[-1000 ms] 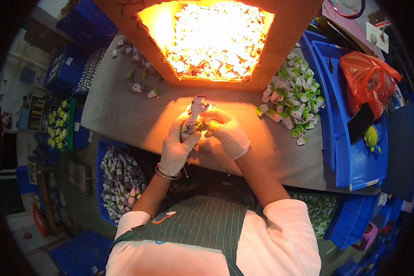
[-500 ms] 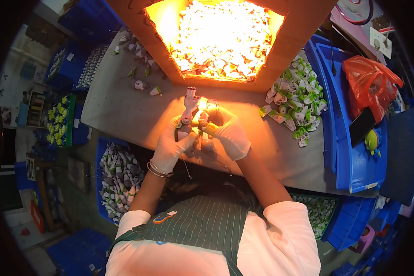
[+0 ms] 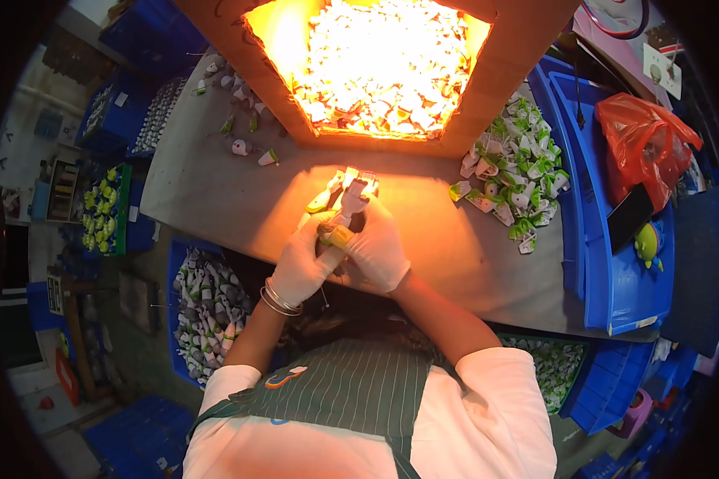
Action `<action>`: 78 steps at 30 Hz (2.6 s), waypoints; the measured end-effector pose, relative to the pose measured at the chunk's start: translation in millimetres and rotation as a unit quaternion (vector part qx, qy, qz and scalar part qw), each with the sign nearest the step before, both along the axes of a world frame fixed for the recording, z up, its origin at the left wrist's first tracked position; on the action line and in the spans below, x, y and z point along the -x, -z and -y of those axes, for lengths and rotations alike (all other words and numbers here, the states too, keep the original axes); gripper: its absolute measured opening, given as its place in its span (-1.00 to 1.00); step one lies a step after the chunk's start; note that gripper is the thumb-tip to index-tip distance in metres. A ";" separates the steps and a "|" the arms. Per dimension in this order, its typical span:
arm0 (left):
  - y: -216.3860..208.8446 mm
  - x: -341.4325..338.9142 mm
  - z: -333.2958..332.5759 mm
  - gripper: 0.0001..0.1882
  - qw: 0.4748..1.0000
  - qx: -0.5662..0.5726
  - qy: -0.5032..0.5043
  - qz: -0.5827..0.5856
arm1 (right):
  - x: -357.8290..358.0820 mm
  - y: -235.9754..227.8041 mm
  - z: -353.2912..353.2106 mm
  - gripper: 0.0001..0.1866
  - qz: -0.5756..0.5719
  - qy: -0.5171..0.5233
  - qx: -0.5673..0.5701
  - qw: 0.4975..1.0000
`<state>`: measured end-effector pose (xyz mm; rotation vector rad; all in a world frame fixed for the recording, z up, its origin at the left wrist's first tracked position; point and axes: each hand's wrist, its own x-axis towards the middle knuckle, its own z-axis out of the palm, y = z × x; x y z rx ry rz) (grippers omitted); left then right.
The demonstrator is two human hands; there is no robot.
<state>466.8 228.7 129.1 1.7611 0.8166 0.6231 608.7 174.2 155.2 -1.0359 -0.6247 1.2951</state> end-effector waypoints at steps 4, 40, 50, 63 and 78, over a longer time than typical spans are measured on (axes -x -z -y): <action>-26.8 5.7 -1.8 -0.70 0.998 -0.049 0.020 -0.029 | -9.2 26.1 6.1 -0.49 0.052 -0.044 -0.029 0.997; 39.6 34.1 -62.0 -0.56 0.979 0.180 -0.067 -0.063 | -36.4 61.9 10.3 -0.49 0.431 -0.040 0.160 0.887; 47.6 -2.5 -22.0 -0.44 0.984 -0.055 -0.134 -0.104 | -72.9 90.3 -1.9 -0.57 0.433 0.010 0.104 0.895; 59.6 0.1 -31.9 -0.35 0.918 0.352 -0.083 0.164 | -25.9 73.9 0.8 -0.29 0.404 -0.092 0.080 0.907; 10.7 292.3 46.7 -0.16 0.864 0.269 -0.305 0.298 | 242.8 33.5 -41.8 -0.32 0.358 -0.398 -0.062 0.842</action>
